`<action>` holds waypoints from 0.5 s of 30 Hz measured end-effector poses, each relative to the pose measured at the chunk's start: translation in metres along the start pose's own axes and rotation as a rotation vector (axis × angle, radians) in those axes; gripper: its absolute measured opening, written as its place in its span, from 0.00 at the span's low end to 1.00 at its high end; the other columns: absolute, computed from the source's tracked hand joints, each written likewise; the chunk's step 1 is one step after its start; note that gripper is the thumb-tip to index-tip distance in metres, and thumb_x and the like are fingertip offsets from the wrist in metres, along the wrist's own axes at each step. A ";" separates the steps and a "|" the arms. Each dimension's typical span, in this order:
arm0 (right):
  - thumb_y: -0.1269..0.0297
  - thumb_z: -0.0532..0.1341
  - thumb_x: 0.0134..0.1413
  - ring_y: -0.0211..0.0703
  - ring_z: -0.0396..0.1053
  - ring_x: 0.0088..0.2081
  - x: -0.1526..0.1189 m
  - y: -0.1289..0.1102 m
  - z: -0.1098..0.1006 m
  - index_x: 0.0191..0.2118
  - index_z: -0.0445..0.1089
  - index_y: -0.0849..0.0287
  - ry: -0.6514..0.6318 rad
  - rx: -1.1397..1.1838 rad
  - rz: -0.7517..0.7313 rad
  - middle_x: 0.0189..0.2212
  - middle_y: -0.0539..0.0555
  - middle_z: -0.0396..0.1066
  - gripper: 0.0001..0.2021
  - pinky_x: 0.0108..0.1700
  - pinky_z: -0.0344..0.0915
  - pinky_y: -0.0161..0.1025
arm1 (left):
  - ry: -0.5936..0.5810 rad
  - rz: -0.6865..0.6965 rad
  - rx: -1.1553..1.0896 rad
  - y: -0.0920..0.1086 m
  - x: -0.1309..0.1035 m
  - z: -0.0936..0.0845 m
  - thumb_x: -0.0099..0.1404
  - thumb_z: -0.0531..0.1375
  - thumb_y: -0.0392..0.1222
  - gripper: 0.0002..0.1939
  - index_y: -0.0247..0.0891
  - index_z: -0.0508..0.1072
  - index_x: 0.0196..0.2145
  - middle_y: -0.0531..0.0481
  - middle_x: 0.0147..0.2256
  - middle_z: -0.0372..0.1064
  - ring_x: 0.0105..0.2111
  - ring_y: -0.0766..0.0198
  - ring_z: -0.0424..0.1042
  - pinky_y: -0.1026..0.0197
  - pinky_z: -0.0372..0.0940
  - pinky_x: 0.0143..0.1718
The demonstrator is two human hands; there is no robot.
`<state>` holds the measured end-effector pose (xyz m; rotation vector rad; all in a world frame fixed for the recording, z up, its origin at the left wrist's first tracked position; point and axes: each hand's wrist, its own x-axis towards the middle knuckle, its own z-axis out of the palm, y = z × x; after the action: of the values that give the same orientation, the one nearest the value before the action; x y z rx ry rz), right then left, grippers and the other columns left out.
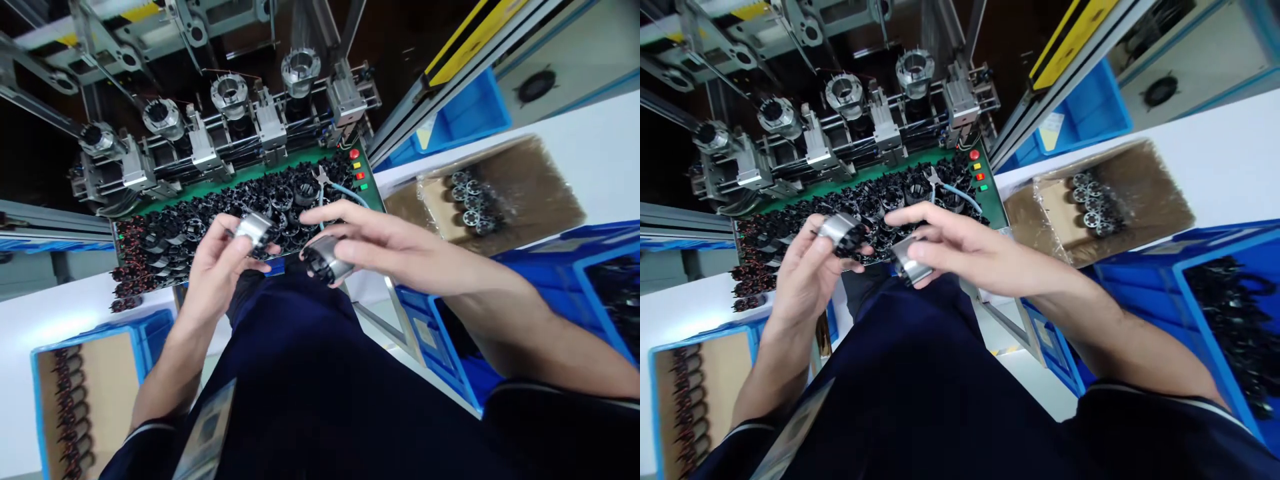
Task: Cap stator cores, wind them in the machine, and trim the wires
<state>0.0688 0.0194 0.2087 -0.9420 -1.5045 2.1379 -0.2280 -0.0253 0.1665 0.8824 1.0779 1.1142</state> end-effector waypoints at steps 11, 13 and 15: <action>0.50 0.86 0.60 0.49 0.82 0.42 0.083 -0.037 -0.061 0.62 0.79 0.49 0.485 -0.344 -0.261 0.56 0.59 0.81 0.30 0.44 0.87 0.52 | 0.232 0.425 0.691 0.077 0.101 -0.104 0.58 0.89 0.61 0.37 0.47 0.88 0.59 0.57 0.53 0.83 0.59 0.51 0.76 0.41 0.72 0.65; 0.50 0.89 0.53 0.53 0.81 0.45 0.122 -0.042 -0.077 0.54 0.82 0.49 0.542 -0.466 -0.329 0.55 0.58 0.83 0.28 0.49 0.86 0.57 | 0.265 0.432 0.868 0.089 0.136 -0.118 0.55 0.90 0.66 0.40 0.46 0.88 0.59 0.58 0.54 0.81 0.60 0.53 0.70 0.38 0.65 0.71; 0.46 0.89 0.51 0.54 0.80 0.47 0.164 -0.041 -0.094 0.52 0.84 0.46 0.592 -0.598 -0.370 0.50 0.55 0.85 0.28 0.55 0.84 0.61 | 0.277 0.411 0.940 0.088 0.172 -0.132 0.54 0.89 0.69 0.42 0.45 0.87 0.59 0.59 0.52 0.80 0.56 0.58 0.68 0.40 0.61 0.74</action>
<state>0.0136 0.2024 0.1759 -1.2209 -1.8208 1.0274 -0.3623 0.1657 0.1782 1.7823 1.7529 1.0623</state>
